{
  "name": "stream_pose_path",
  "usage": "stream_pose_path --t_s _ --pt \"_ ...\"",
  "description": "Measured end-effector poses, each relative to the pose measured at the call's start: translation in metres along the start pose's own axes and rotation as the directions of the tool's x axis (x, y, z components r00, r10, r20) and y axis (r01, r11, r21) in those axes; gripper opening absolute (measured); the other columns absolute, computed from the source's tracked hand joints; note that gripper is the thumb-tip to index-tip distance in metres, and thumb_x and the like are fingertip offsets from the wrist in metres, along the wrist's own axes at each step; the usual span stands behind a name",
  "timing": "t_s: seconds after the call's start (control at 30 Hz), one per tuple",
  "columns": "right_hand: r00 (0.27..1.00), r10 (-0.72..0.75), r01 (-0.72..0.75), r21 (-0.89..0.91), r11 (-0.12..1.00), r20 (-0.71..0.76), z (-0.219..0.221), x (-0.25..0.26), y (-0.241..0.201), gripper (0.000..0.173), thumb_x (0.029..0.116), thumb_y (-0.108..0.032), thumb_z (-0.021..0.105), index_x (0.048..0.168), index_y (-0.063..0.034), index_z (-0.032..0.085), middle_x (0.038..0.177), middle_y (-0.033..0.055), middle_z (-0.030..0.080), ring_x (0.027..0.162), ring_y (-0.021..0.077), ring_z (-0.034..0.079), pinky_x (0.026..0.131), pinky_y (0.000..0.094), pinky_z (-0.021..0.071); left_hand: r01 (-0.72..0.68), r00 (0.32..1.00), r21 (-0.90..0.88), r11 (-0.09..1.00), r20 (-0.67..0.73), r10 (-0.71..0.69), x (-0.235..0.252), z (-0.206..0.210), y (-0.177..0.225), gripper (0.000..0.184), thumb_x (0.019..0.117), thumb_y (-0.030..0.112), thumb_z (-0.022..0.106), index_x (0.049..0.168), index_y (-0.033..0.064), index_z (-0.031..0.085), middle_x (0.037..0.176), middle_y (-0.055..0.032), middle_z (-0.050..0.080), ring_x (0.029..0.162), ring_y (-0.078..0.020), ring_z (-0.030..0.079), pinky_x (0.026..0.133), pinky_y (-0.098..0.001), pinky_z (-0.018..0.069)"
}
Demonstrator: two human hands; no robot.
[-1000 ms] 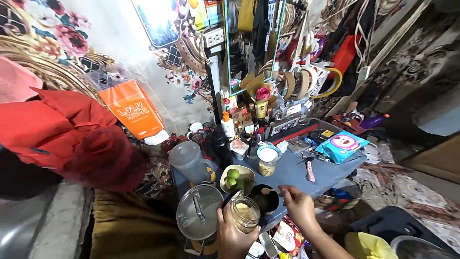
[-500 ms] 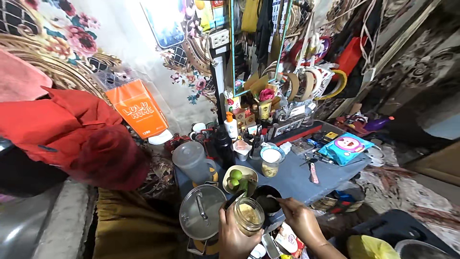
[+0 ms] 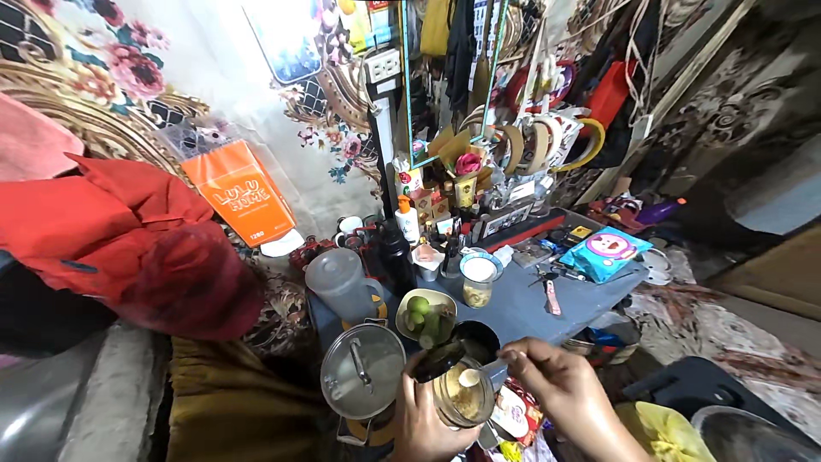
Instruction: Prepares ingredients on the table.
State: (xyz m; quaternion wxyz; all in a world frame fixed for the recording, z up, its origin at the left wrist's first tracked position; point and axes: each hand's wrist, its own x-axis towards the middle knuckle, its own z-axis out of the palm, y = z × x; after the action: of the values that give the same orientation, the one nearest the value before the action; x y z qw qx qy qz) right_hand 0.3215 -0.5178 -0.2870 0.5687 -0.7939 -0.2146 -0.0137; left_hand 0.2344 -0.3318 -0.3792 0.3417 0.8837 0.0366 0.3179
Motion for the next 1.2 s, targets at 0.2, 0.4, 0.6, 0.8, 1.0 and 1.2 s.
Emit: stream_pose_path --t_s 0.2,0.4,0.6,0.8,1.0,1.2 --pt "0.936 -0.34 0.343 -0.439 0.83 0.088 0.031 -0.022 0.009 0.029 0.0998 -0.025 0.051 0.097 -0.0148 0.078 0.085 0.0004 0.072 0.073 0.0134 0.067 0.07 0.034 0.0548 -0.052 0.998 0.027 0.998 0.032 0.051 -0.004 -0.005 0.001 0.1 0.0461 0.062 0.089 0.124 0.0029 0.066 0.139 -0.0237 0.056 0.125 -0.0263 0.06 0.103 -0.0355 0.052" --pt "0.976 0.21 -0.198 -0.173 0.965 0.051 0.036 -0.035 0.009 0.023 0.0919 -0.019 0.057 0.094 -0.0091 0.077 0.078 -0.0035 0.072 0.065 0.0009 0.065 0.063 0.0229 0.0555 -0.066 0.992 0.168 0.984 0.119 0.046 -0.006 -0.011 0.006 0.097 0.0477 0.064 0.087 0.124 0.0059 0.069 0.139 -0.0205 0.06 0.12 -0.0302 0.064 0.097 -0.0421 0.0554" --pt "0.848 0.526 -0.53 0.108 0.841 0.062 0.03 -0.033 0.022 0.023 0.099 -0.009 0.055 0.093 -0.0054 0.077 0.069 -0.0024 0.071 0.047 0.0022 0.054 0.046 0.0203 0.045 -0.013 0.969 0.24 0.971 0.242 -0.047 -0.008 -0.013 0.011 0.093 0.0508 0.064 0.086 0.124 0.0079 0.07 0.142 -0.0181 0.059 0.118 -0.0306 0.065 0.095 -0.0441 0.0554" --pt "0.827 0.562 -0.546 0.241 0.803 -0.001 0.023 -0.028 0.022 0.025 0.1014 -0.008 0.054 0.093 -0.0023 0.076 0.069 0.0006 0.071 0.046 0.0048 0.053 0.045 0.0203 0.0445 0.118 0.956 0.165 0.979 0.248 -0.157 -0.007 -0.009 0.009 0.104 0.0476 0.061 0.089 0.133 0.0071 0.065 0.144 -0.0201 0.055 0.121 -0.0309 0.063 0.097 -0.0436 0.0556" --pt "0.781 0.625 -0.584 0.365 0.725 0.009 0.014 -0.017 0.019 0.028 0.1046 -0.008 0.049 0.097 0.0002 0.075 0.07 0.0039 0.07 0.048 0.0075 0.053 0.047 0.0216 0.0444 0.234 0.933 0.108 0.966 0.255 -0.254 -0.004 -0.006 0.01 0.11 0.0477 0.058 0.091 0.14 0.0064 0.059 0.142 -0.0225 0.054 0.12 -0.0307 0.062 0.096 -0.0417 0.056" --pt "0.781 0.613 -0.524 0.409 0.747 -0.121 0.0 0.007 0.027 0.03 0.1065 -0.009 0.046 0.1 0.0017 0.073 0.073 0.0037 0.07 0.051 0.0081 0.055 0.049 0.0225 0.0472 0.363 0.89 0.112 0.925 0.252 -0.38 -0.003 -0.007 0.007 0.112 0.0481 0.054 0.093 0.143 0.0078 0.056 0.143 -0.0256 0.052 0.117 -0.0332 0.063 0.092 -0.0447 0.0578"
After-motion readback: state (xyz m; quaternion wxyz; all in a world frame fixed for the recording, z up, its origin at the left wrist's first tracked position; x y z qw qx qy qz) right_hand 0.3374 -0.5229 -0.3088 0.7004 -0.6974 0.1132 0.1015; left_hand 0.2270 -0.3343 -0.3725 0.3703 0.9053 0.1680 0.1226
